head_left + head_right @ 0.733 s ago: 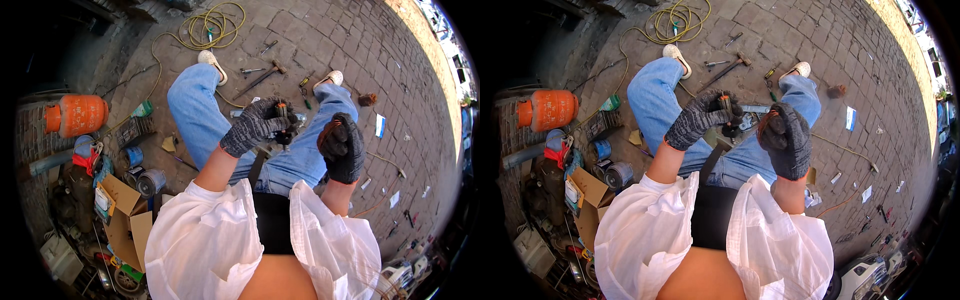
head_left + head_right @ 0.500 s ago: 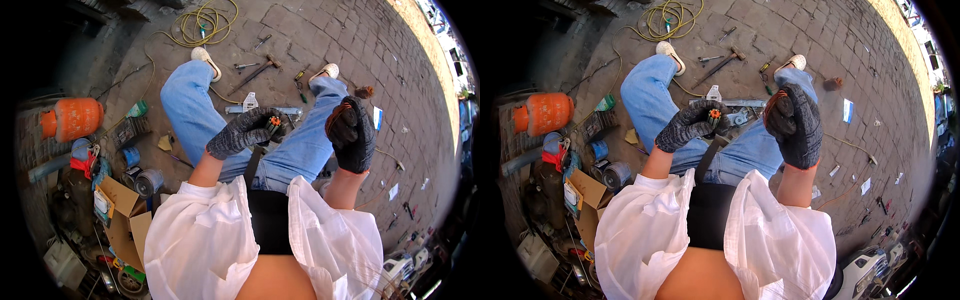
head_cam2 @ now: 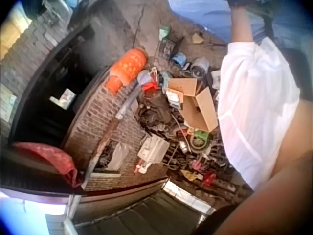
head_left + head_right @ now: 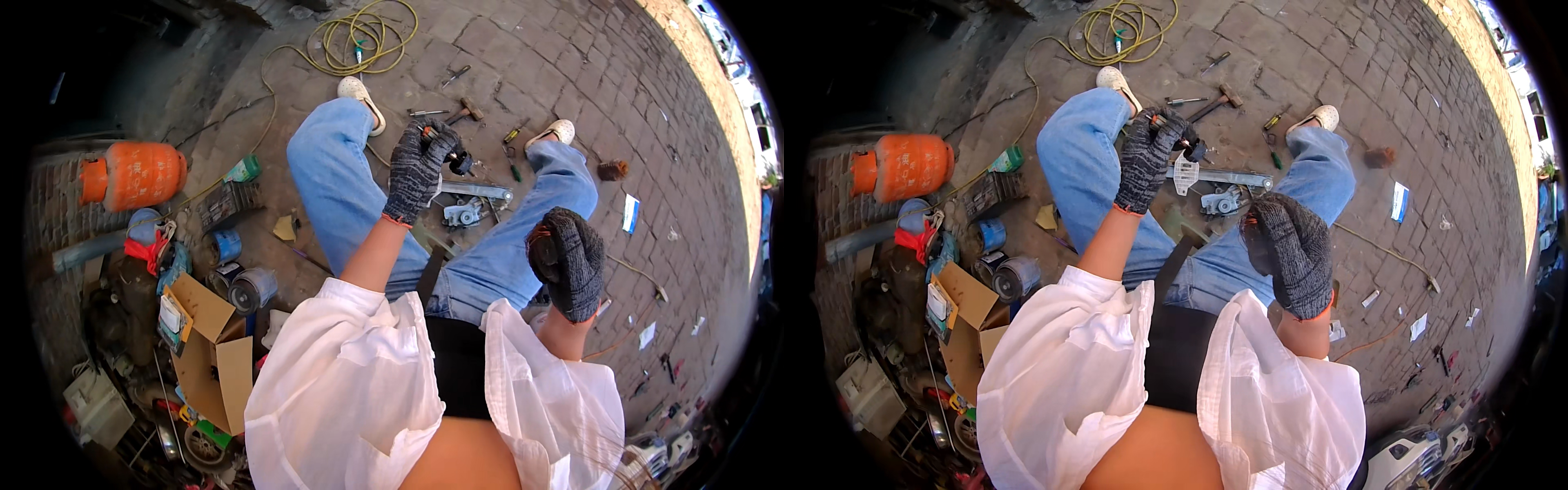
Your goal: The person sits on a paved outdoor surface and repairs a small electrical component, likely a starter motor or solenoid. They use a screwdriver to adjust internal parts and a brush to clean the component's surface. The person also handles a small orange wire and manipulates the component's casing.
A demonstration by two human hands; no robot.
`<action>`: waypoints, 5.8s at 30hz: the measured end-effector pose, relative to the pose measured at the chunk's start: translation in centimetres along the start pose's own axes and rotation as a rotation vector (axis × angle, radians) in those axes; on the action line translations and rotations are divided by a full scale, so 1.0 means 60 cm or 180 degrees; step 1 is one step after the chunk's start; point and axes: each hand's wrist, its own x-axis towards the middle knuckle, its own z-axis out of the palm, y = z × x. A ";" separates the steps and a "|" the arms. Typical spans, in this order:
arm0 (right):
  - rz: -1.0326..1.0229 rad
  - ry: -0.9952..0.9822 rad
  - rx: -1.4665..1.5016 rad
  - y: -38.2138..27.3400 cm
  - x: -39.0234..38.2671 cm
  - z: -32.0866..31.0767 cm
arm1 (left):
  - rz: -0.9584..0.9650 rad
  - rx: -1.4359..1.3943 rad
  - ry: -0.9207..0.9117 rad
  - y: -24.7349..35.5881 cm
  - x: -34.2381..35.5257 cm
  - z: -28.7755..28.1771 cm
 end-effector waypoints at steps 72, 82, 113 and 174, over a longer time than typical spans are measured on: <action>-0.0479 -0.0597 -0.0886 0.044 0.074 0.046 | -0.1866 -0.1605 -0.0541 0.135 -0.060 0.042; 0.2215 0.0021 0.1639 -0.015 0.037 0.108 | -0.0171 0.0048 -0.0183 0.025 -0.068 0.067; 0.1253 -0.0974 0.1921 -0.072 0.023 0.079 | -0.2112 -0.2807 -0.0205 0.009 -0.012 -0.014; -0.0767 0.1586 0.3824 0.067 0.005 -0.199 | -0.0639 -0.0179 -0.0971 -0.057 0.005 0.007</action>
